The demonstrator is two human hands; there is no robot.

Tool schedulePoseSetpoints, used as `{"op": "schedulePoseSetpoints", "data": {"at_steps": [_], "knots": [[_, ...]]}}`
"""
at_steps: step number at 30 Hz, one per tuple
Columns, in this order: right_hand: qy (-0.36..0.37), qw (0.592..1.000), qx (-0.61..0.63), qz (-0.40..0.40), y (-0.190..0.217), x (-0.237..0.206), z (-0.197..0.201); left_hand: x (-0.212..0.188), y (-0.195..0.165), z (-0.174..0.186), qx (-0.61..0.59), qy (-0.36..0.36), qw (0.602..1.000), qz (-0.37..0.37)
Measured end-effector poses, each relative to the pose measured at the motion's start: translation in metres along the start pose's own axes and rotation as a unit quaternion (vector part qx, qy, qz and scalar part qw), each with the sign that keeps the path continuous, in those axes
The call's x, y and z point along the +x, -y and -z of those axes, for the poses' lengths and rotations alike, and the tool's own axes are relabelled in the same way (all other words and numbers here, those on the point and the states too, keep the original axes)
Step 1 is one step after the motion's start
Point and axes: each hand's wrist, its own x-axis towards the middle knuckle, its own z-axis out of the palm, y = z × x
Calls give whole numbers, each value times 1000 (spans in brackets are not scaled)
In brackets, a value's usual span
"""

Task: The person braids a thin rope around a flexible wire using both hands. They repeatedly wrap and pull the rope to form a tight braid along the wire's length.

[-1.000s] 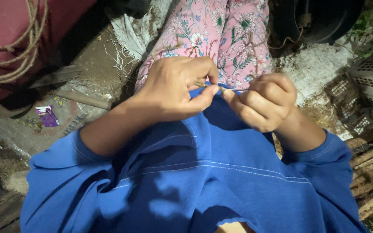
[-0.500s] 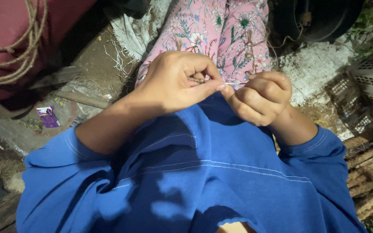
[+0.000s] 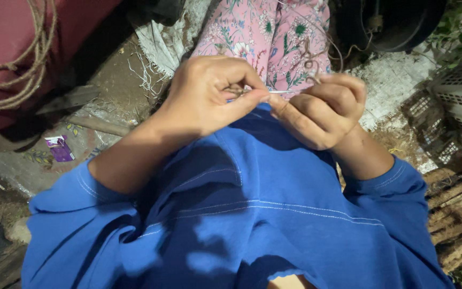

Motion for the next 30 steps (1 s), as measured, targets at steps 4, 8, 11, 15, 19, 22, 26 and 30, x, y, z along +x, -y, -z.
{"op": "schedulePoseSetpoints", "data": {"at_steps": [4,8,11,15,19,22,26,30], "knots": [[10,998,-28,-50,-2,0,3,-3,1,9,61,-55,995,-64],[22,992,-14,-122,-6,-9,-3,-7,3,15,105,-100,984,-108],[13,988,13,-152,-10,-19,-6,-10,5,18,121,-108,980,-119],[32,986,6,-162,-14,-30,-13,-11,7,19,138,-116,976,-120],[59,983,25,-173,-17,-38,-23,-12,8,18,110,-110,983,-100],[45,984,3,-170,-23,-41,-37,-13,9,19,113,-104,983,-99],[-57,983,59,-164,-27,-45,-39,-13,10,16,100,-105,985,-89],[-46,958,165,-230,-27,-47,-21,-12,10,14,113,-98,984,-93]]}}
